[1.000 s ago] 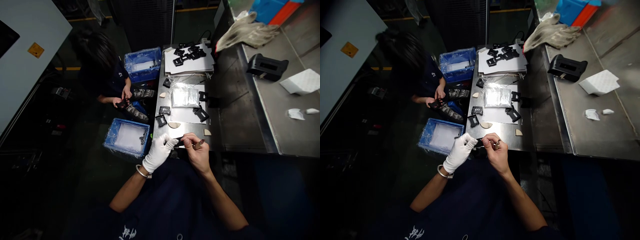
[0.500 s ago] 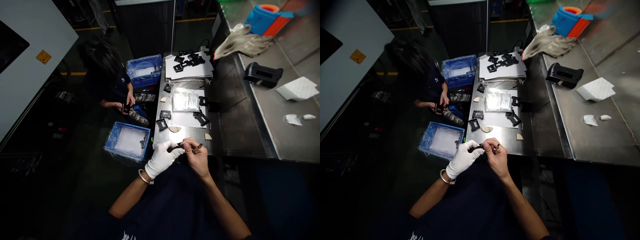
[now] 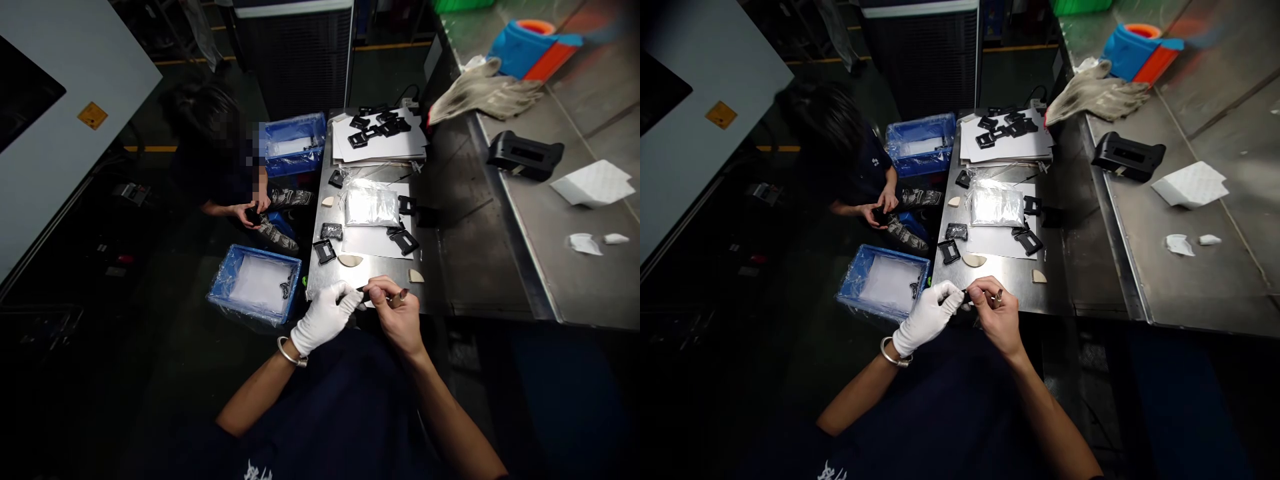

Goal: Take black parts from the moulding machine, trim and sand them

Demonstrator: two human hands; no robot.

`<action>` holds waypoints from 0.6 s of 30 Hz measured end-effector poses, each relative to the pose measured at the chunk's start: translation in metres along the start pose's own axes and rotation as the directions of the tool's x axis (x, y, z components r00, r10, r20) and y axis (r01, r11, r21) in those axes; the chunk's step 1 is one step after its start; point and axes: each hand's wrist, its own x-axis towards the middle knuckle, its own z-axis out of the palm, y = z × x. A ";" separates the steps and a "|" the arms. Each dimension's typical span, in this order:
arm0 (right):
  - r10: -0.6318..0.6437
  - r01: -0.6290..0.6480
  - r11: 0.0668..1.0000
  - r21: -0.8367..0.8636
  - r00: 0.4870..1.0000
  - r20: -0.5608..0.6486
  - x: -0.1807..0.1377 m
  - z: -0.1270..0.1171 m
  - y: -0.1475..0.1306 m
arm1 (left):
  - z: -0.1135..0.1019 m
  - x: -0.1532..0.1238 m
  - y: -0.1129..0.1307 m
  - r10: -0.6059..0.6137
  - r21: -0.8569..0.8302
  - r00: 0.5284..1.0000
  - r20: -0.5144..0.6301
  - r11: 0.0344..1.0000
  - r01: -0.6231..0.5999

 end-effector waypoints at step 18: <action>0.017 -0.017 1.000 -0.001 1.000 -0.001 -0.001 0.001 0.004 | 0.004 0.000 0.002 -0.035 -0.031 0.998 -0.051 0.999 0.033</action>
